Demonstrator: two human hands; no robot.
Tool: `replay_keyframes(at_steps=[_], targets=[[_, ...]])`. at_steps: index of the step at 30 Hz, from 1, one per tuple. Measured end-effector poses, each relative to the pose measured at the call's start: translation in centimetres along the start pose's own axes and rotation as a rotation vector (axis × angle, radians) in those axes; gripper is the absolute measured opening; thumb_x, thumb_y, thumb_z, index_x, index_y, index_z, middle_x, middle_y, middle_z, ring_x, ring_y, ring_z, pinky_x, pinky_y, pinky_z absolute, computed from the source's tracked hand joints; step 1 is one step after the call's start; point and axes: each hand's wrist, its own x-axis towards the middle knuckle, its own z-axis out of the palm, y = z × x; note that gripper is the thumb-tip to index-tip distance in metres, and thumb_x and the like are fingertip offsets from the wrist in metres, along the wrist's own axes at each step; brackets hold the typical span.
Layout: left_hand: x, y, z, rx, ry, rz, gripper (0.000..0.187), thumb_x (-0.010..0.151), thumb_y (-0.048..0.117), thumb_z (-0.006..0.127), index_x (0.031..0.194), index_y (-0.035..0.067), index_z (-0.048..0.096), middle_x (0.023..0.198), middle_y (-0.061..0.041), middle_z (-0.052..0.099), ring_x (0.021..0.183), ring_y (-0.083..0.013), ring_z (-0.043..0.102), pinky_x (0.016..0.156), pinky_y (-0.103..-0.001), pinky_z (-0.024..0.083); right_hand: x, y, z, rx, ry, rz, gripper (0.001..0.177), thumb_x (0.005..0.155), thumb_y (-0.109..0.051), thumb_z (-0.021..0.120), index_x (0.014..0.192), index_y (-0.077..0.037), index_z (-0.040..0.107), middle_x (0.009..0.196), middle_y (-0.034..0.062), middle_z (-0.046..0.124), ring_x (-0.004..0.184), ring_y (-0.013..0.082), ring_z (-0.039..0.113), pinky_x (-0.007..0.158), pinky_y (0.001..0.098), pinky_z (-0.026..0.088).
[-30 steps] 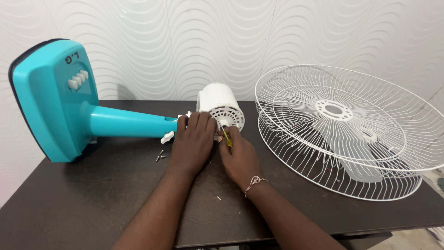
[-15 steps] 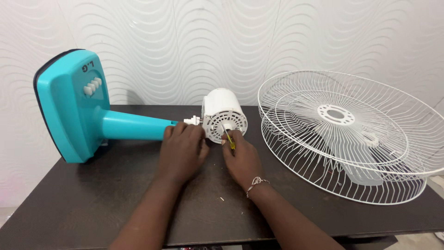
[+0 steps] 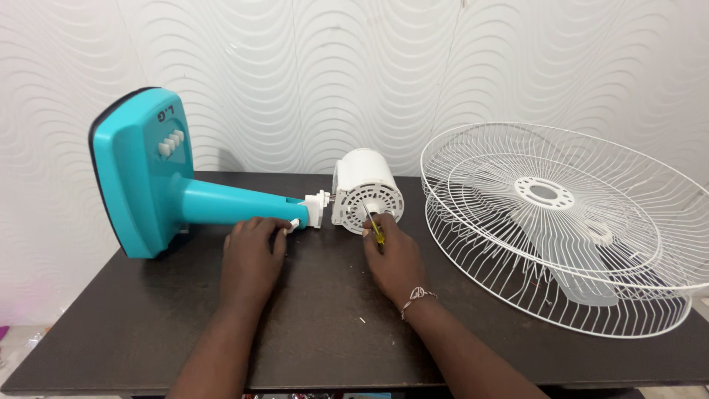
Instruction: The person uses a screwdriver to remove multiple screws from the rear motor housing of a teal LG electric fan. The fan blade and front grille are already detached and placed to the side. The person continues unscrewing and then removes the rear motor cover, exposing the internal motor components.
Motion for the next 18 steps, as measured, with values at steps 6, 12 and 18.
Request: replay_keyframes(at_steps=[6,12,18], targets=[[0.0,-0.6,0.0,-0.108,0.024,-0.097,0.012,0.092,0.016,0.067,0.100,0.011,0.076,0.111,-0.008,0.071,0.112,-0.0298,0.062,0.095,-0.045,0.048,0.0,0.0,-0.1,0.039,0.010,-0.004,0.021,0.094,-0.027,0.063,0.109,-0.012,0.064,0.092,0.0145,0.077,0.083,0.0347,0.075,0.071,0.0449,0.055],[0.1,-1.0,0.4,-0.085,-0.076,-0.267,0.014,0.093,0.019,0.068,0.102,0.014,0.077,0.111,-0.005,0.072,0.108,-0.0300,0.061,0.095,-0.045,0.048,-0.1,-0.2,-0.2,0.057,0.003,0.014,0.022,0.093,-0.026,0.065,0.110,-0.013,0.065,0.091,0.0145,0.077,0.083,0.0330,0.076,0.072,0.0434,0.055],[-0.1,-1.7,0.5,-0.069,-0.008,-0.233,0.014,0.091,0.021,0.071,0.102,0.015,0.077,0.109,-0.004,0.075,0.106,-0.0306,0.063,0.095,-0.045,0.049,0.0,-0.4,-0.4,0.013,-0.060,0.132,0.024,0.093,-0.028,0.064,0.113,-0.016,0.065,0.091,0.0144,0.078,0.077,0.0325,0.077,0.071,0.0440,0.055]])
